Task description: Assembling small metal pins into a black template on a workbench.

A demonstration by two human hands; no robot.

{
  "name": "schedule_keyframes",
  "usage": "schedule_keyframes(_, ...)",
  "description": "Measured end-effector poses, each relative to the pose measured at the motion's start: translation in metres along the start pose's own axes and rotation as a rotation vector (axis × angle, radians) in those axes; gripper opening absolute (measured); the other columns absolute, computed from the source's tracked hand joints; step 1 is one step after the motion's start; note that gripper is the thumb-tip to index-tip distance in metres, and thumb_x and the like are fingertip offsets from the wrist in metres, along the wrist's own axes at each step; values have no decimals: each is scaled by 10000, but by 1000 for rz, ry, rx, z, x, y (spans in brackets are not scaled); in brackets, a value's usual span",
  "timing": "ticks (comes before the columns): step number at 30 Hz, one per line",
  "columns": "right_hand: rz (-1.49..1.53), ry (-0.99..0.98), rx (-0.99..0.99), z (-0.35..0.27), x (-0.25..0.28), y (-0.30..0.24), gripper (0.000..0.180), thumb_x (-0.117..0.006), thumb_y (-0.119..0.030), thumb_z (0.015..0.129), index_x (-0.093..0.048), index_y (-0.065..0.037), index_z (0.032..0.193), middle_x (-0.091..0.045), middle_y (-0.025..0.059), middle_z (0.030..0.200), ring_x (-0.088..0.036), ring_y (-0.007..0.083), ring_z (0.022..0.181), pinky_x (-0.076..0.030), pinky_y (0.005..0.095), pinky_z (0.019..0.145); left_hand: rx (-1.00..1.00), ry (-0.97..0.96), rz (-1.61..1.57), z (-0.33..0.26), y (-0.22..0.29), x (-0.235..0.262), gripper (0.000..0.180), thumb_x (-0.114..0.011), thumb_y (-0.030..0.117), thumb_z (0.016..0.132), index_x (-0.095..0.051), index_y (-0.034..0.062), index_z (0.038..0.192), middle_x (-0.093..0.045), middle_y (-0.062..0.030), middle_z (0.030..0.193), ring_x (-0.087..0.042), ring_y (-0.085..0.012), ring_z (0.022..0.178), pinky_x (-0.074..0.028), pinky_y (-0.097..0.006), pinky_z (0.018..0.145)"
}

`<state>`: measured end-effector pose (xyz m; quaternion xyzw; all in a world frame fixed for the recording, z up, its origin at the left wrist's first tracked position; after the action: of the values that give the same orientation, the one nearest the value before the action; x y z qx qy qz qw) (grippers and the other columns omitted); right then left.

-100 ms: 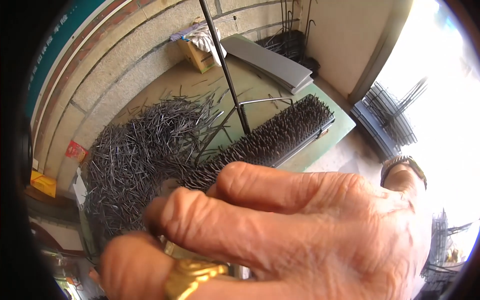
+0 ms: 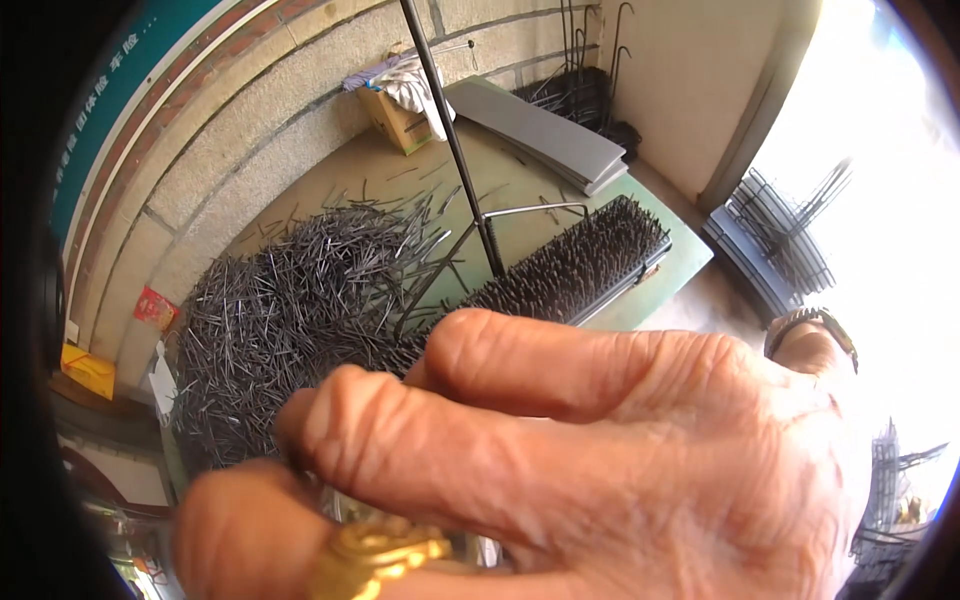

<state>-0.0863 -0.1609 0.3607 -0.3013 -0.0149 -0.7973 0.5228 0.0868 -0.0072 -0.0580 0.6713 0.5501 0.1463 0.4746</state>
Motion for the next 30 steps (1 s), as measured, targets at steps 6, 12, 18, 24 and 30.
schedule_keyframes(6, -34, 36, 58, 50, -29, 32, 487, -806, -169, 729, -552, 15, 1101, -645, 247, 883, -688, 278, 751, -601, 350, 626, 213, 148, -214, 36, -79, 37, 91, -717, 110, 857, -682, 54, 921, -645, -6, 760, -606, -100, 642, -513, -265, 586)
schedule_keyframes(12, -87, 61, 91, 78, -42, 47, 497, -807, -153, 721, -536, 11, 1105, -647, 244, 867, -690, 276, 739, -604, 357, 617, -50, 33, 319, -2, 18, -2, 363, -622, 370, 905, -645, 19, 990, -600, -42, 838, -531, -166, 758, -438, -348, 702)
schedule_keyframes(18, -121, 91, 114, 80, -41, 45, 509, -807, -137, 714, -520, 6, 1109, -650, 241, 850, -691, 274, 728, -607, 363, 608, -118, 40, 278, -1, 25, -8, 331, -614, 352, 916, -625, 22, 902, -570, -19, 807, -503, -141, 739, -424, -333, 665)
schedule_keyframes(24, -69, 138, 119, 30, 27, 51, 522, -807, -121, 707, -504, 2, 1114, -653, 238, 834, -692, 272, 716, -610, 370, 600, 57, 49, 315, 27, -43, 32, 333, -623, 360, 913, -643, 28, 921, -576, -23, 788, -503, -146, 715, -427, -319, 661)
schedule_keyframes(30, -16, 110, -107, 84, 1, 106, 583, -821, -126, 668, -495, 6, 1132, -637, 256, 941, -683, 298, 829, -613, 396, 661, 98, -11, -211, 2, -14, -6, 201, -670, 164, 897, -619, -14, 975, -627, -83, 710, -596, -160, 551, -490, -266, 506)
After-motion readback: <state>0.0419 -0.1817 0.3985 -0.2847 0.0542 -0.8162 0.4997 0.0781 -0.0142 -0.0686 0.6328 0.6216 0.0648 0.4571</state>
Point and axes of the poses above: each hand's wrist, its own z-axis towards the middle knuckle, its own x-axis out of the back of the hand, y = z × x, the point moved 10 cm from there along z, towards the middle knuckle
